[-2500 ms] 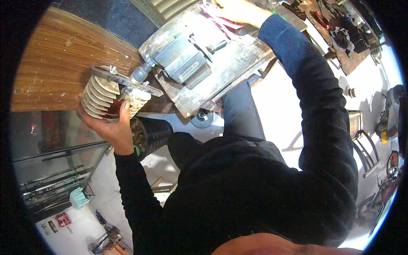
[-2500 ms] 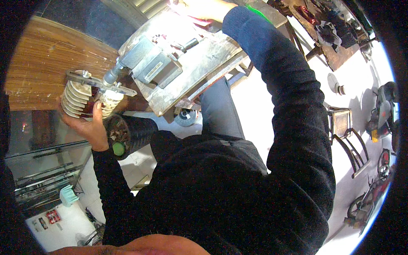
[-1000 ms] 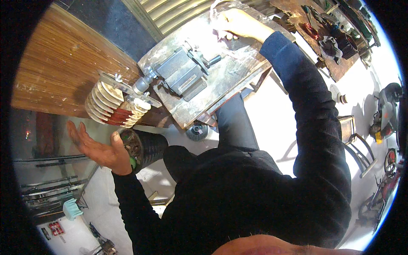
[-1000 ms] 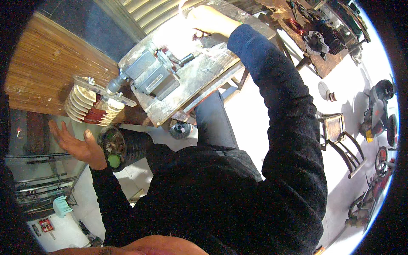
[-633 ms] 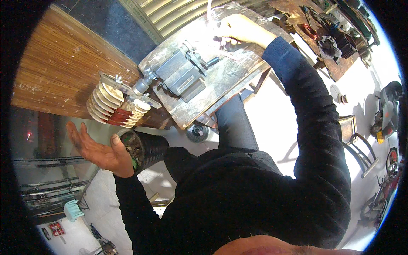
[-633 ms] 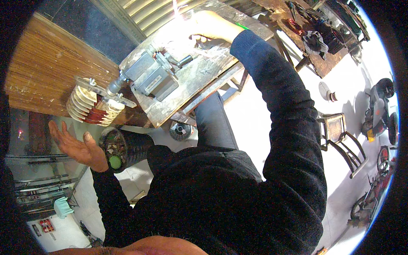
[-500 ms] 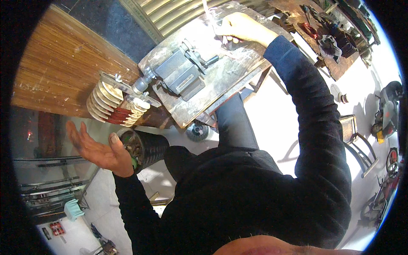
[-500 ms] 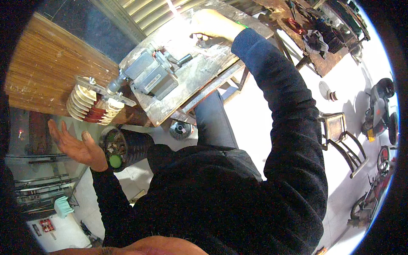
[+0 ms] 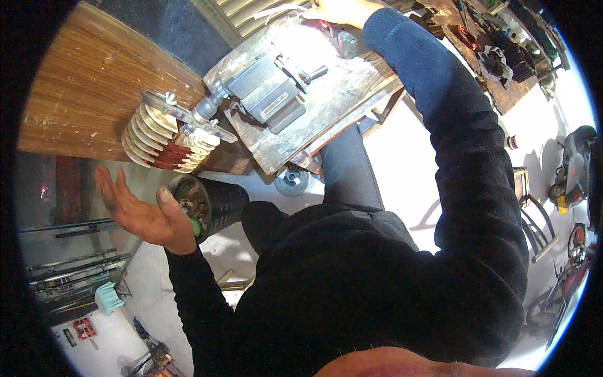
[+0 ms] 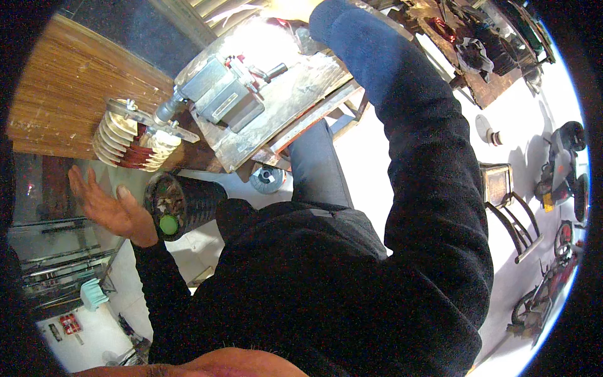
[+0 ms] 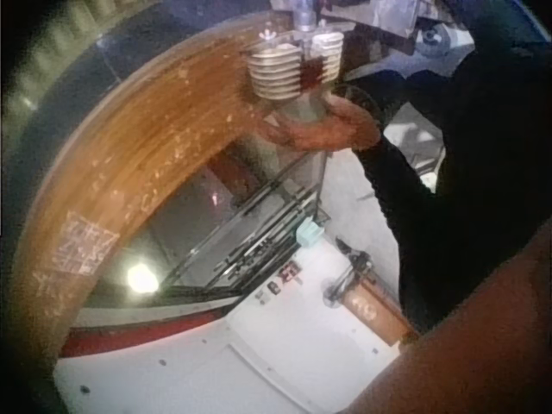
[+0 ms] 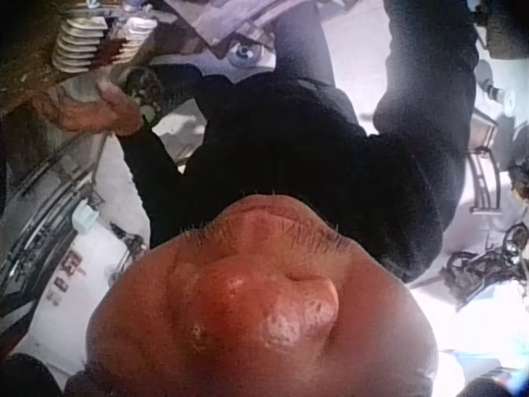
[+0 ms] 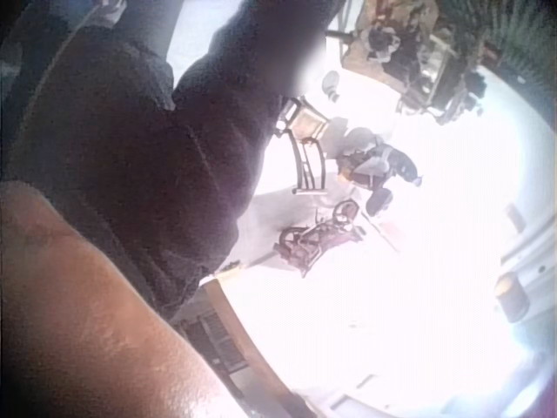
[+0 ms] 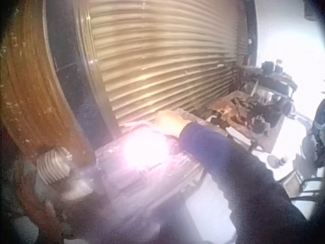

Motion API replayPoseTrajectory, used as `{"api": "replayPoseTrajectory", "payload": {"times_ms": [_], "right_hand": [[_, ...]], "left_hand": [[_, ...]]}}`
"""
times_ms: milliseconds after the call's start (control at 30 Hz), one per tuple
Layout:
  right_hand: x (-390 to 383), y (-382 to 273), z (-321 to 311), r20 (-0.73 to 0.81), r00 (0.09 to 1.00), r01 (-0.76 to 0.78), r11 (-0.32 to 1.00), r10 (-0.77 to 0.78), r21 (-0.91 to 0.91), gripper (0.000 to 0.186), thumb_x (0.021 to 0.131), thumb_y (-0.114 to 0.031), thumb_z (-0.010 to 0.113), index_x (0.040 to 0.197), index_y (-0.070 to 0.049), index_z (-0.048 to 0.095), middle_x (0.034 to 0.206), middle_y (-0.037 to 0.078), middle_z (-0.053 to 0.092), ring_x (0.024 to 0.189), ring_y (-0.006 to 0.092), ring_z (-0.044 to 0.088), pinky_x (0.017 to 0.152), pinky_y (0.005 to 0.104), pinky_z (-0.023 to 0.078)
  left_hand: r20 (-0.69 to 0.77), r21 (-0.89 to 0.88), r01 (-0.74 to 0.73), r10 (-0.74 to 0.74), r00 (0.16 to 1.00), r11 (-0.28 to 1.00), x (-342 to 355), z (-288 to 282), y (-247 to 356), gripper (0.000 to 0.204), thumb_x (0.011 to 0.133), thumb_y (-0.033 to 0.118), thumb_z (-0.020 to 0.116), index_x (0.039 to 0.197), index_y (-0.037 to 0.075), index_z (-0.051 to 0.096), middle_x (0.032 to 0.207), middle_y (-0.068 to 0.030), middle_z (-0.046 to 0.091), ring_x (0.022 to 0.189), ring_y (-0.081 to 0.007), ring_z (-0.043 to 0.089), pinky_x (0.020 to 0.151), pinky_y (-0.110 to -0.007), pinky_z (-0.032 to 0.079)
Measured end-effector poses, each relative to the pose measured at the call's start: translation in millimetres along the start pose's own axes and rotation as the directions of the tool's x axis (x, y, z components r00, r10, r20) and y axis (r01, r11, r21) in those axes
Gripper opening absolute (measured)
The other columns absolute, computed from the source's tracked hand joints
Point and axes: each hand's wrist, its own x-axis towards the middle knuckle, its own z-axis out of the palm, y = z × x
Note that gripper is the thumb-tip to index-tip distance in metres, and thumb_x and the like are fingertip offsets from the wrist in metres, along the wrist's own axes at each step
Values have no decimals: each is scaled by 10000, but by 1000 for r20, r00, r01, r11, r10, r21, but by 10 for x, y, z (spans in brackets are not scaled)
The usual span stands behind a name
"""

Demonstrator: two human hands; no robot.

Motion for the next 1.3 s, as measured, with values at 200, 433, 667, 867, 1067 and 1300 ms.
{"api": "replayPoseTrajectory", "payload": {"times_ms": [200, 433, 667, 867, 1067, 1300], "right_hand": [[-35, -17, 265, 78, 993, -89, 995, 85, 50, 406, 974, -372, 650, 893, -14, 824, 885, 269, 763, 909, 427, 773, 808, 536, 603], [-211, -337, -164, 354, 885, -210, 937, 303, -279, 308, 867, -283, 697, 983, -36, 838, 1012, 250, 789, 968, 390, 789, 872, 510, 617], [33, -394, 302, 10, 947, 320, 941, -321, -110, 294, 1057, -300, 616, 1038, -41, 753, 946, 156, 776, 855, 341, 747, 786, 463, 586], [322, -399, 1172, 3, 949, 289, 873, -316, 392, 296, 1067, -256, 569, 1215, -55, 728, 1239, 209, 722, 1143, 359, 694, 986, 437, 545], [487, -331, 1356, 29, 907, 419, 907, -420, 50, 305, 1043, -332, 634, 1161, -77, 753, 1138, 181, 717, 1062, 362, 679, 957, 445, 548], [465, -239, 729, -100, 946, 325, 895, -309, 305, 284, 1063, -279, 691, 1239, -64, 747, 1023, 115, 784, 921, 235, 756, 800, 379, 601]], "left_hand": [[13, -10, 99, -99, 995, 995, -148, -82, -25, 706, 1019, 187, 651, 1565, -56, 276, 1643, -381, 335, 1523, -535, 397, 1184, -656, 434], [1, 25, 135, -135, 991, 991, -264, -87, -19, 780, 996, 245, 669, 1597, -58, 275, 1624, -377, 372, 1492, -538, 440, 1171, -654, 434], [6, -107, 39, -38, 999, 993, -407, -207, 296, 660, 1028, 416, 641, 1437, -94, 547, 1383, -324, 615, 1306, -508, 614, 1080, -601, 531], [324, -158, 301, -239, 915, 940, -960, -223, 405, 566, 1054, 338, 651, 1480, -12, 523, 1273, -276, 684, 1155, -461, 721, 977, -533, 611], [450, -94, 476, -389, 804, 874, -1205, -420, 317, 659, 946, 139, 667, 1546, 22, 419, 1321, -259, 689, 1190, -416, 717, 1069, -510, 562], [492, -99, 479, -375, 786, 872, -1198, -342, 288, 598, 995, 123, 661, 1533, 47, 413, 1305, -254, 700, 1174, -408, 722, 1050, -510, 569]]}}
